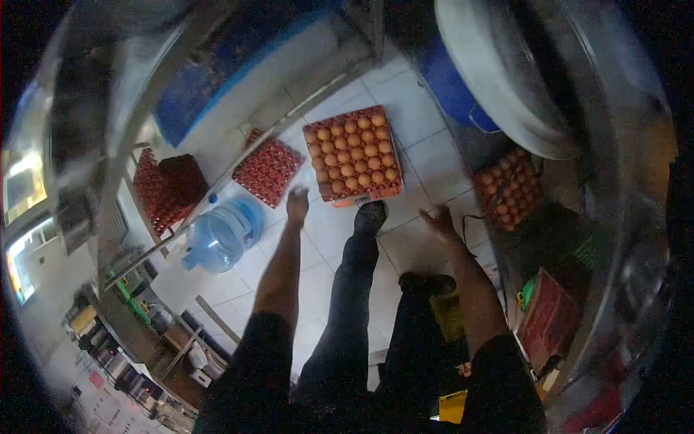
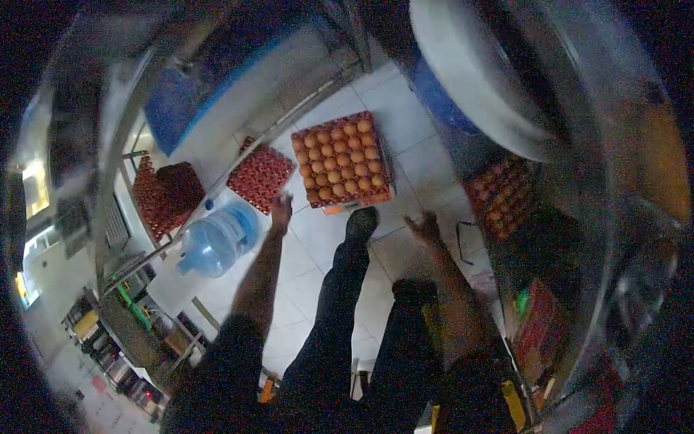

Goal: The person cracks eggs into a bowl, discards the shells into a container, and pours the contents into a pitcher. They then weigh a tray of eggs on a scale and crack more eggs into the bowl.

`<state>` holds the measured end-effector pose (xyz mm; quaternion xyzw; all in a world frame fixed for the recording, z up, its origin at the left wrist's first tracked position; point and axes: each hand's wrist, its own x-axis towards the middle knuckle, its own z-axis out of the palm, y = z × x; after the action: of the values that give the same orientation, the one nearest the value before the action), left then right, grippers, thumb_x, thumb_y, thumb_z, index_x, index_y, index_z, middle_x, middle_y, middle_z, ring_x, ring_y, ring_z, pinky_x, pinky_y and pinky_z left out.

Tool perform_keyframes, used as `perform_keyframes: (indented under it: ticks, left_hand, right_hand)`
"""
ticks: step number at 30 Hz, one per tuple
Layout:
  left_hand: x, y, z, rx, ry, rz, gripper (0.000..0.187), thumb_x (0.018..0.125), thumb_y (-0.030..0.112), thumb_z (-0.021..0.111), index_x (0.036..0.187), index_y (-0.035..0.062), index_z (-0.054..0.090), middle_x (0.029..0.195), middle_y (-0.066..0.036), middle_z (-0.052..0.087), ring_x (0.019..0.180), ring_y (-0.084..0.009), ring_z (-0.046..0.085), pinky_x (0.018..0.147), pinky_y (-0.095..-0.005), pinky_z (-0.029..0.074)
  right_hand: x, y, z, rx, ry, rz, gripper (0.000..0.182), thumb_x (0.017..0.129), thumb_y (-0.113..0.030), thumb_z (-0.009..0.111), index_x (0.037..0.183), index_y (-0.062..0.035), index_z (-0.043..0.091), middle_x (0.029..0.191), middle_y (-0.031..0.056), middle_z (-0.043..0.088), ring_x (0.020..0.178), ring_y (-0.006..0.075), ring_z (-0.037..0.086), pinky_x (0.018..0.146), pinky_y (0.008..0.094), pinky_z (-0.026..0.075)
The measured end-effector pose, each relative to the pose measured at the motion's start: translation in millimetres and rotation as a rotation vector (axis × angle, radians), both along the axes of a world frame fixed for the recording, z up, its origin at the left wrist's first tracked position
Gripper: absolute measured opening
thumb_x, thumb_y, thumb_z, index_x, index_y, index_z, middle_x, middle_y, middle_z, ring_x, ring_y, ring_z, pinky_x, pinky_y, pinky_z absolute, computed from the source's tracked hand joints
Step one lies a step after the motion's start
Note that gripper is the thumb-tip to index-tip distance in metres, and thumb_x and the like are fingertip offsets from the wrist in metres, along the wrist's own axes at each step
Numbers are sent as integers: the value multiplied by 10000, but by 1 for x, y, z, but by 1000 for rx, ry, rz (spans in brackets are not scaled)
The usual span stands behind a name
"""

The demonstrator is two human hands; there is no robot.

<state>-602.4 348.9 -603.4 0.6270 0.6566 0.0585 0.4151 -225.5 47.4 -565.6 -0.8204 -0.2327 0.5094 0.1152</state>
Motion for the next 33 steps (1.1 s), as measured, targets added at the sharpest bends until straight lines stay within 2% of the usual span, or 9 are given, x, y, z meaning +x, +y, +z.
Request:
perform_keyframes:
  ticks: [5,7,12,13,15,23,26,31,33]
  left_hand:
    - [88,54,-14,-315,-320,94,509,963,325,496,1367,25,418,1305,-152,519,1230,-244,472,1055,-376,379]
    - [77,56,-40,-740,-741,306,523,958,351,508,1353,15,440,1305,-156,518,1204,-219,484,1012,-373,414]
    - [93,7,-34,-320,-645,302,534,891,301,653,1312,55,436,1169,-146,559,1084,-233,553,879,-360,504]
    - [97,3,-34,-278,-632,314,543,877,291,682,1304,63,435,1142,-144,568,1060,-236,566,852,-358,522]
    - [105,7,-27,-355,-528,512,657,799,220,780,1274,39,364,1128,-133,552,987,-217,578,821,-355,536]
    - [86,7,-58,-231,-493,189,493,852,233,693,1184,-32,442,1095,-126,585,968,-178,572,808,-334,515]
    - [84,4,-59,-243,-684,230,474,842,129,663,1191,-16,377,1113,-109,531,978,-172,536,825,-343,508]
    - [87,-12,10,-164,-512,363,442,845,74,635,1193,13,368,1115,-102,505,999,-179,526,799,-322,508]
    - [88,-24,82,-258,-618,406,489,846,81,640,1231,80,338,1149,-94,465,1009,-195,513,810,-363,517]
  right_hand:
    - [-40,145,-15,669,8,-374,830,809,-549,670,1369,-8,382,1330,209,465,1225,348,456,1029,429,356]
    - [-52,182,-24,608,15,-373,725,837,-507,659,1315,-7,444,1268,182,524,1146,310,519,971,416,408]
    - [-37,191,-81,535,731,-648,426,871,-337,668,1142,-21,575,1098,76,621,968,200,590,841,360,491]
    - [-34,178,-139,707,268,-357,467,869,-331,677,1189,-15,554,1135,90,615,1021,208,587,862,353,488]
    - [-47,177,-147,695,245,-365,501,857,-353,693,1192,-10,546,1149,103,605,1027,223,583,873,367,478]
    - [-44,182,-122,588,-401,-254,567,822,-424,726,1110,25,533,1093,150,569,1019,286,551,894,400,447]
    - [-54,193,-68,728,-154,-526,578,821,-421,730,1121,32,531,1097,161,572,1017,292,558,898,400,447]
    - [-64,173,-30,684,-311,-475,545,817,-356,747,1138,27,531,1079,167,583,1000,298,569,903,405,450]
    - [-77,161,22,622,-288,-501,530,798,-340,766,1116,16,535,1061,163,584,981,285,568,891,400,452]
